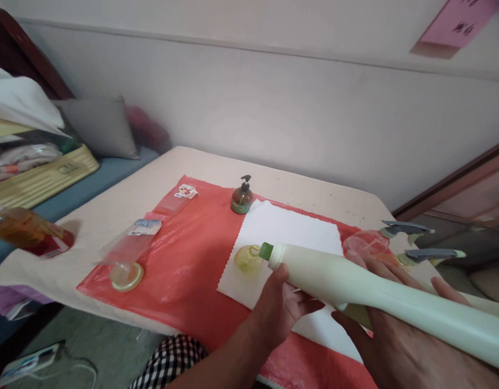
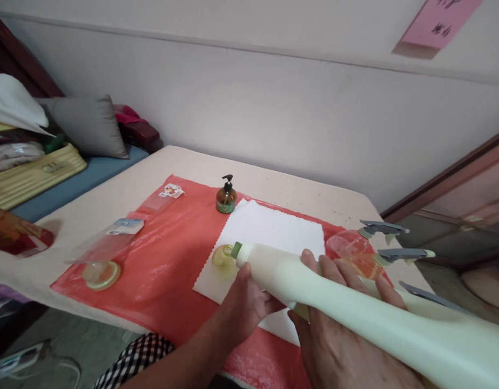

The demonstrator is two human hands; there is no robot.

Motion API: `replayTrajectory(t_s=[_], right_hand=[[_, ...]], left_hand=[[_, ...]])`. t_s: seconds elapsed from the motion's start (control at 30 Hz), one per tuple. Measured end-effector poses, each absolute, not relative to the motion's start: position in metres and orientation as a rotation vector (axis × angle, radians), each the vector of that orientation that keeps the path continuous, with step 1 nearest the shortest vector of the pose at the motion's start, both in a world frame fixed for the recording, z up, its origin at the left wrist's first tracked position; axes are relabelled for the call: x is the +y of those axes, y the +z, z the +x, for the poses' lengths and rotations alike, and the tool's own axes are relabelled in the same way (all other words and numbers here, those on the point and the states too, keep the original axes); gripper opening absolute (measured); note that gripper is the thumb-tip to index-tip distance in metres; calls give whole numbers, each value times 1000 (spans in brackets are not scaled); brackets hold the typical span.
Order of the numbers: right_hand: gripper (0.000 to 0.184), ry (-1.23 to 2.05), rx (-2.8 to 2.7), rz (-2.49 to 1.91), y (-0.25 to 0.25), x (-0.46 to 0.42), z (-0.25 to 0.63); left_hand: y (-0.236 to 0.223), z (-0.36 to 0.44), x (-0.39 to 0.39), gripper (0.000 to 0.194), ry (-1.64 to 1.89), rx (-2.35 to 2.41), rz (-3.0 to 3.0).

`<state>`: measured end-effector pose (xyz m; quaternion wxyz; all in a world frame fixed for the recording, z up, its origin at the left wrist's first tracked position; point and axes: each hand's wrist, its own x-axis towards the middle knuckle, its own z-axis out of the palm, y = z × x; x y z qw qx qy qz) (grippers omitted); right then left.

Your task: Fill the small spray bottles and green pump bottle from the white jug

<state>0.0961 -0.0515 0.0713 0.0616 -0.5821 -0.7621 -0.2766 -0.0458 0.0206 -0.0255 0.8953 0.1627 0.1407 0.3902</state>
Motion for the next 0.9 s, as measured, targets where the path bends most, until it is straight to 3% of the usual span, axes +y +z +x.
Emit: replayTrajectory(t_s=[0.9], right_hand=[[73, -836, -2245, -1788, 76, -50, 86]], left_hand=[[-22, -46, 20, 88, 802, 282, 350]])
